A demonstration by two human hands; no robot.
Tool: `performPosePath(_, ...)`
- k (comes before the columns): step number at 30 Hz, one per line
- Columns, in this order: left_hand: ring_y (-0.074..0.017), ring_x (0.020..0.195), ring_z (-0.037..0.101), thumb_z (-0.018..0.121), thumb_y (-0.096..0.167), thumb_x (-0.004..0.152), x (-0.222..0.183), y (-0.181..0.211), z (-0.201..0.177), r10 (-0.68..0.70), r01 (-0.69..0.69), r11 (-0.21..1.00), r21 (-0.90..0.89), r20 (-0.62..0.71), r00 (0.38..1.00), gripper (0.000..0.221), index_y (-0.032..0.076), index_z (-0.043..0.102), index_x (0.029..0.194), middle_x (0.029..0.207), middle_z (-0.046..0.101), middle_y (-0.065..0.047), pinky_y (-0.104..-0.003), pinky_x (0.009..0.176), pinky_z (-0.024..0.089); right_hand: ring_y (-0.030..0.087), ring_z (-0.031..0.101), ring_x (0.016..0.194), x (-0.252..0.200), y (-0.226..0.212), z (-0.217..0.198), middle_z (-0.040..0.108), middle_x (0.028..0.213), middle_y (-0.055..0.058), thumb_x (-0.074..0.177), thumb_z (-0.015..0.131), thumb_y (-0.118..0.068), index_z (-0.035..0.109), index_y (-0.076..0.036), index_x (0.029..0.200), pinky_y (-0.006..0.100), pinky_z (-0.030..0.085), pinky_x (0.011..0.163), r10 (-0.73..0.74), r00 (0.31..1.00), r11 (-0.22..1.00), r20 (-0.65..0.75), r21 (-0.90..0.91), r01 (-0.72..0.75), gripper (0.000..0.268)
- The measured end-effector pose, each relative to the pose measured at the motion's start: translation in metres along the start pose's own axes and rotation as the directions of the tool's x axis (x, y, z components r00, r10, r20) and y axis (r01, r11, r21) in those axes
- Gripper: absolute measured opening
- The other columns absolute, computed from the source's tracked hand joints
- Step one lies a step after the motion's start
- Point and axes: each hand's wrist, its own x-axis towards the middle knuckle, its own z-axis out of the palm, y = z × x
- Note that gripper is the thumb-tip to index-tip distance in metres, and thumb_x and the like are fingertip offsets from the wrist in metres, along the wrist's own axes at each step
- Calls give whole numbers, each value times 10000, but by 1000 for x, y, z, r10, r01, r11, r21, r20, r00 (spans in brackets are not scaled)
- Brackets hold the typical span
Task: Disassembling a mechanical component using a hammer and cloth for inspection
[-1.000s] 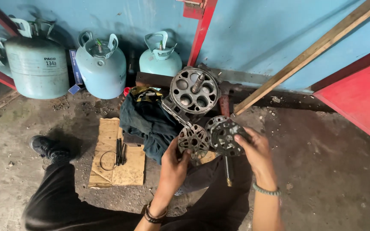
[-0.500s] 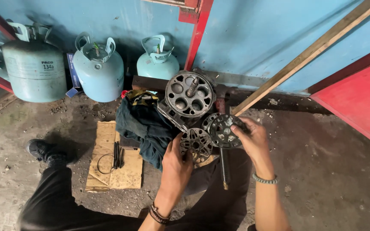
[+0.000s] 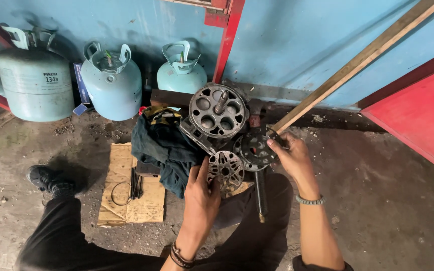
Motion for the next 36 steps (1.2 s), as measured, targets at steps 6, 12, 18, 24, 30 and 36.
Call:
performPosePath(6,-326,673,735,675,50,852,3,-8,5,-109,100,986,134,59,992,552,-46,529,1375,1182,627,-223,-386,543,643,145,681,791,-8,-6,9,748,941,63,866,761,-126,688,-34,1092,259,530,720,-203,979,979,-14,-20,203,254)
performPosePath(12,-395,630,692,601,65,912,7,-13,11,-6,9,984,180,-17,1000,429,-34,571,1328,1062,643,-230,-463,499,553,181,690,706,-14,-18,17,762,886,96,847,780,-259,703,-25,1119,299,574,702,-184,982,951,-37,-260,168,367)
performPosePath(18,-139,625,506,548,-32,930,8,1,-3,-15,22,986,-164,42,999,385,-93,595,1307,910,604,-95,-280,544,451,99,529,508,-19,-14,18,760,870,99,883,738,-161,673,26,1199,225,377,423,-262,964,955,-40,-156,253,373)
performPosePath(24,-123,610,465,573,37,957,6,-2,-5,-19,24,983,-182,27,999,386,-89,592,1321,868,591,-65,-267,516,414,177,712,764,-18,-10,17,773,989,131,836,774,-112,662,7,1206,266,575,669,-193,981,976,-39,-112,187,404)
performPosePath(30,-120,636,432,549,7,946,4,-10,-2,-47,69,966,-249,93,995,488,-57,510,1429,927,558,-63,-265,529,386,104,481,475,-20,-12,13,594,634,35,908,719,-223,681,-6,1230,240,376,403,-110,993,989,-30,-98,106,390)
performPosePath(36,-130,690,507,628,39,935,3,-15,7,-41,65,970,-235,105,994,508,-95,504,1410,992,561,-79,-254,558,485,107,569,633,-19,-1,10,653,803,45,907,714,-159,664,-40,1191,200,449,515,-132,991,989,-32,-78,129,312)
